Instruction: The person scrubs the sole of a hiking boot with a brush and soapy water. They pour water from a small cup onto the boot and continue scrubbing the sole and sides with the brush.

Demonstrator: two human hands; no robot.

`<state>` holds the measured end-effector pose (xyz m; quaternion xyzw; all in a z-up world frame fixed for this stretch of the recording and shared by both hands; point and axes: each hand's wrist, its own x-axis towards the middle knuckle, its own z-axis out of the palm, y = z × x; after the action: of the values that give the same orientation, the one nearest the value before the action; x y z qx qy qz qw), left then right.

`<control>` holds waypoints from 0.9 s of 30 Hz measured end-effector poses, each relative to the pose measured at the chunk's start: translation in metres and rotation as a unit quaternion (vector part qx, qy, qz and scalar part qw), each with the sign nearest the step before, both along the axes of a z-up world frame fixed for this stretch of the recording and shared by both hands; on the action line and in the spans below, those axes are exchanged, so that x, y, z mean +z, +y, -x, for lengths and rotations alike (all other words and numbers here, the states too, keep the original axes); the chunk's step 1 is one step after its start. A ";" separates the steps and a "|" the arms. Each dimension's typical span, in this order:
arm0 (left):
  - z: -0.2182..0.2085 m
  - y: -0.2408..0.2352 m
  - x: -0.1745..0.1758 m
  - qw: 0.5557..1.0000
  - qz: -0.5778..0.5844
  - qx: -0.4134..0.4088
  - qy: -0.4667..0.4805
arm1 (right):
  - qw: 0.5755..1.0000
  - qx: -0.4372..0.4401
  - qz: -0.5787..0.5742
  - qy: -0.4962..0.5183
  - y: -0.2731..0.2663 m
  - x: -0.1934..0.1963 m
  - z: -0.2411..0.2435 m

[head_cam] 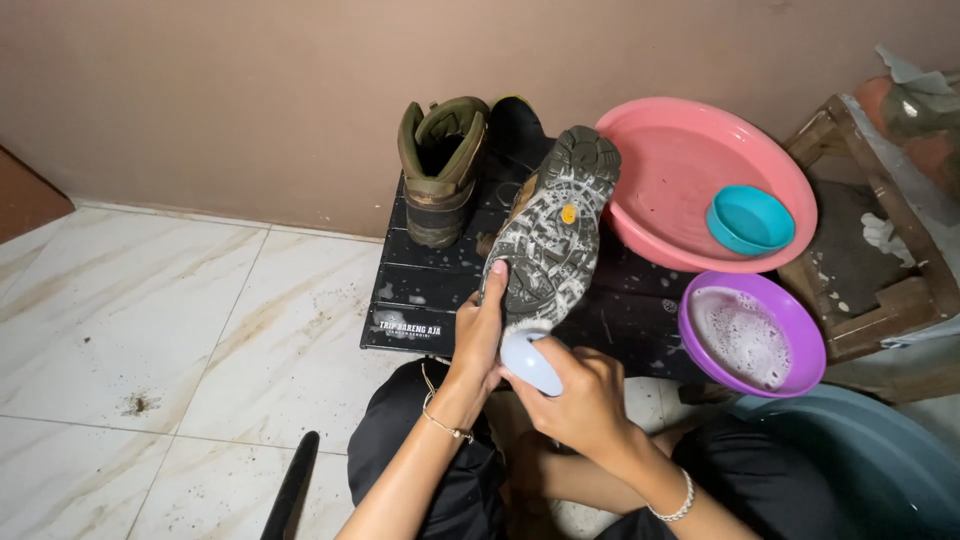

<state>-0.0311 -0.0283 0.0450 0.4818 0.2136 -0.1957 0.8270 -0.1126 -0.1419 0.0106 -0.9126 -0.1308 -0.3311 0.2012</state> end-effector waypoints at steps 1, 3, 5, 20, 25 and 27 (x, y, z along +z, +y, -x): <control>-0.002 0.000 0.000 1.000 -0.001 0.001 -0.002 | 1.000 0.001 -0.001 -0.002 -0.008 0.008 -0.005; -0.002 0.001 -0.003 0.999 0.046 -0.019 0.010 | 0.992 -0.097 0.028 -0.081 -0.024 0.023 -0.010; -0.001 -0.002 -0.001 0.998 0.054 -0.033 0.012 | 0.985 -0.122 0.034 -0.120 -0.022 0.024 -0.018; -0.007 -0.008 -0.030 0.989 0.121 -0.051 -0.064 | 0.993 -0.091 -0.071 -0.011 0.009 0.027 -0.004; -0.006 -0.001 -0.036 0.989 0.110 -0.061 -0.079 | 0.982 -0.175 -0.077 -0.001 -0.031 0.034 -0.018; -0.005 -0.007 -0.036 0.988 0.122 -0.058 -0.079 | 0.978 -0.166 -0.113 -0.051 -0.021 0.027 -0.020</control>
<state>-0.0259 -0.0357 0.0087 0.4025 0.0938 -0.2296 0.8812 -0.0925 -0.1631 0.0371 -0.8750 0.0508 -0.4186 0.2379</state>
